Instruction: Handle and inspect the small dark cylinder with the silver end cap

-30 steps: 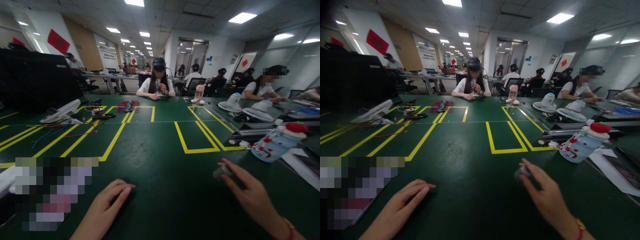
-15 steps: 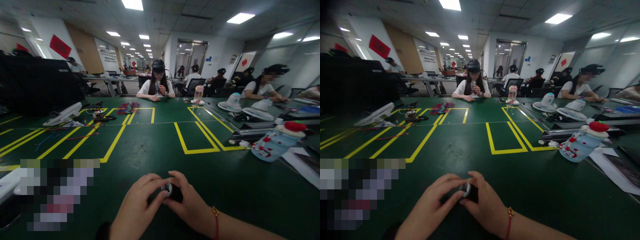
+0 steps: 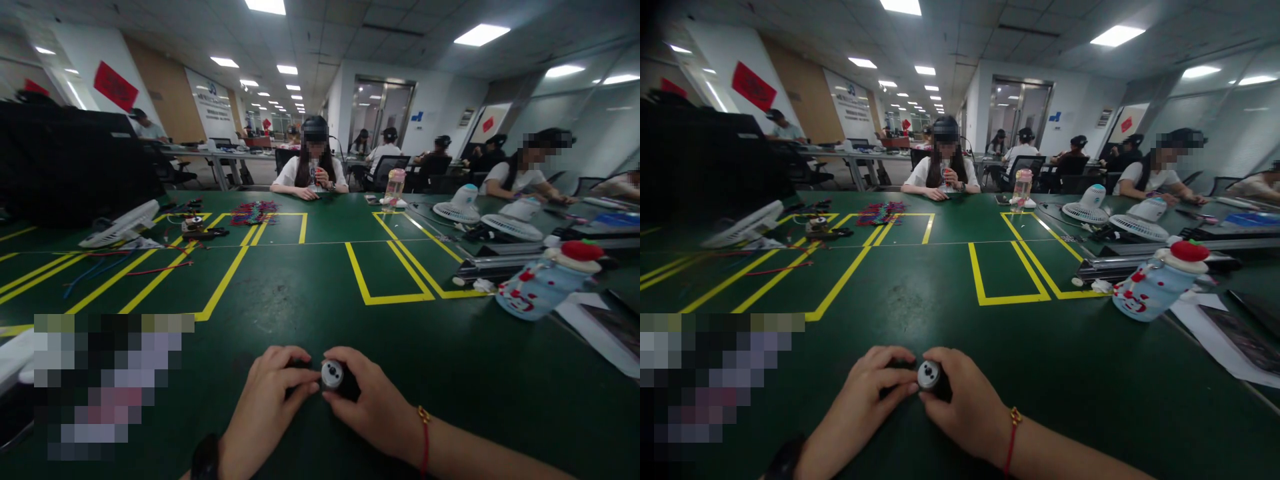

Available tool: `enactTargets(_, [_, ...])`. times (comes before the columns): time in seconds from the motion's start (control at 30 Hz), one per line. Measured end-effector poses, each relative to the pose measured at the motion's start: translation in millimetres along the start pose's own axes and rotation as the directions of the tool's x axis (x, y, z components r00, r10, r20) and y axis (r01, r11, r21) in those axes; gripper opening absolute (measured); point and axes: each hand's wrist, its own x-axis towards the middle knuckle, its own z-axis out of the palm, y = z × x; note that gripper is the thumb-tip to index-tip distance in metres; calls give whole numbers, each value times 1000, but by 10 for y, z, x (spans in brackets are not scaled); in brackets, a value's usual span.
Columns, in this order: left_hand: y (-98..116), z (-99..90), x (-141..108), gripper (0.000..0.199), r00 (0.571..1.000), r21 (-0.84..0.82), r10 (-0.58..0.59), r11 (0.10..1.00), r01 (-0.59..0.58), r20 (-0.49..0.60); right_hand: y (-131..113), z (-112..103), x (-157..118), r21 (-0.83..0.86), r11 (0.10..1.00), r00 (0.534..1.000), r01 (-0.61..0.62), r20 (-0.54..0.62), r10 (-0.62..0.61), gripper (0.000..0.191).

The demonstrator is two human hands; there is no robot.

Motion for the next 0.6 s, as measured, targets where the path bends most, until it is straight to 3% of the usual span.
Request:
enactTargets(0.13, [2, 23, -10, 27, 1000, -29, 6, 1000, -6, 3, 163, -318, -131, -66, 994, 993, -85, -84, 79, 47])
enactTargets(0.23, [-89, -85, -62, 40, 1000, -91, -14, 996, 13, -14, 511, -788, -368, -211, 936, 935, -282, -278, 219, 48])
enactTargets(0.3, [-220, -187, -141, 41, 997, -146, -68, 987, 61, -48, 800, -1172, -592, -265, 846, 837, -462, -446, 318, 53])
enactTargets(0.37, [-381, -288, -246, 39, 987, -181, -142, 976, 125, -82, 1070, -1564, -840, -269, 722, 708, -638, -574, 411, 58])
enactTargets(0.43, [-529, -364, -350, 37, 974, -177, -212, 965, 195, -79, 1274, -1896, -1059, -259, 606, 606, -752, -634, 481, 59])
enactTargets(0.47, [-586, -388, -392, 37, 968, -177, -239, 959, 222, -82, 1341, -2017, -1139, -261, 568, 580, -780, -641, 503, 59])
enactTargets(0.53, [-652, -405, -444, 35, 958, -185, -271, 950, 252, -88, 1389, -2129, -1207, -322, 517, 578, -793, -666, 472, 64])
enactTargets(0.6, [-664, -391, -455, 34, 955, -198, -284, 944, 263, -87, 1310, -2041, -1144, -466, 466, 626, -752, -727, 283, 77])
